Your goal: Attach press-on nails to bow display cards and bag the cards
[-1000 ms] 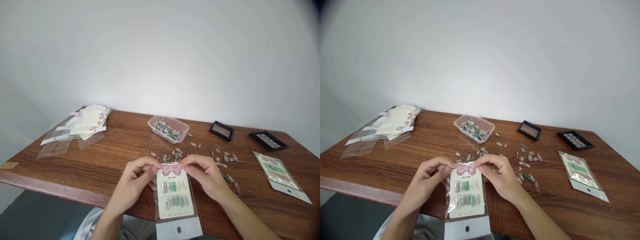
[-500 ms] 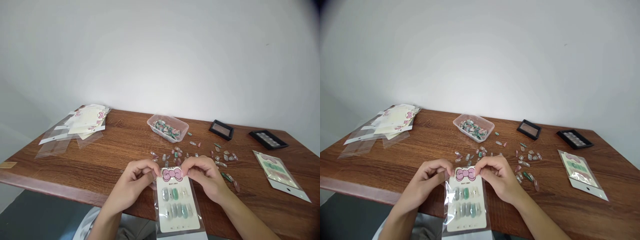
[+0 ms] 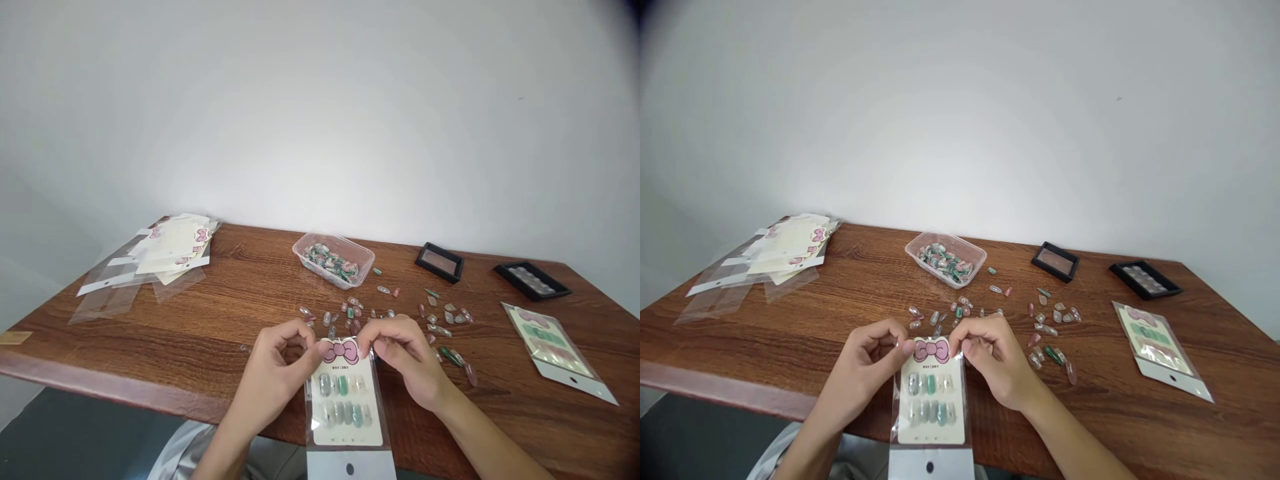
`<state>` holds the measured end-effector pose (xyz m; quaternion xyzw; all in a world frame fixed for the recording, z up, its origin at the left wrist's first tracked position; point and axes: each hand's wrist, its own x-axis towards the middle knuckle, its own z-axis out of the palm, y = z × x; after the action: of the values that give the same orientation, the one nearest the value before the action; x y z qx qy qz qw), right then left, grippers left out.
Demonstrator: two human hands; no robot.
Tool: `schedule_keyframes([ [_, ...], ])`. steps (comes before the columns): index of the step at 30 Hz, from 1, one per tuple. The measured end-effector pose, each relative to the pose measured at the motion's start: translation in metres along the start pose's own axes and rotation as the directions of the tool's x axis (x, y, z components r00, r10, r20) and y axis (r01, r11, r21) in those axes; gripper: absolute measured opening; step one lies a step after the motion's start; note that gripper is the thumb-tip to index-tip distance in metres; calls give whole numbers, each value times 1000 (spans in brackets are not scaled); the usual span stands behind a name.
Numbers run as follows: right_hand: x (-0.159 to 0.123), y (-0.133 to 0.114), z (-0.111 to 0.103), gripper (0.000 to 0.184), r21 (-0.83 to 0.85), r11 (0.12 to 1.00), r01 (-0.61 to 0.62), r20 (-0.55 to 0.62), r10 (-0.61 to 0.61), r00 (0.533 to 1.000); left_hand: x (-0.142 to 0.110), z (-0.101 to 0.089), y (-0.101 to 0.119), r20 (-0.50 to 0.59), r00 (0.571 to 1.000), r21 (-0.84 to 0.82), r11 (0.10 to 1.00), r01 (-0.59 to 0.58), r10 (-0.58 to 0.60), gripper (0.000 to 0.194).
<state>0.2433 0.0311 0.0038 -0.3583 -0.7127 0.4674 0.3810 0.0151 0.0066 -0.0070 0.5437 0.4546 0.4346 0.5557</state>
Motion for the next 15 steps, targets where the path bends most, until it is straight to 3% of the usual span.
schedule_keyframes([
  [3, 2, -2, 6, 39, -25, 999, -38, -63, 37, 997, 1, 9, -5, -96, 995, 54, 999, 7, -2, 38],
  [7, 5, -2, 19, 49, -3, 988, -152, -174, 149, 973, 2, 11, -11, -102, 995, 103, 995, 5, 5, 37],
  [10, 6, -1, 23, 52, 95, 981, -169, -153, 182, 971, 2, 7, -11, -123, 992, 129, 992, 4, 12, 35],
  [15, 8, -4, 12, 56, 286, 937, -199, -41, 220, 975, 0, -1, -1, -115, 987, -99, 990, 102, -114, 42],
])
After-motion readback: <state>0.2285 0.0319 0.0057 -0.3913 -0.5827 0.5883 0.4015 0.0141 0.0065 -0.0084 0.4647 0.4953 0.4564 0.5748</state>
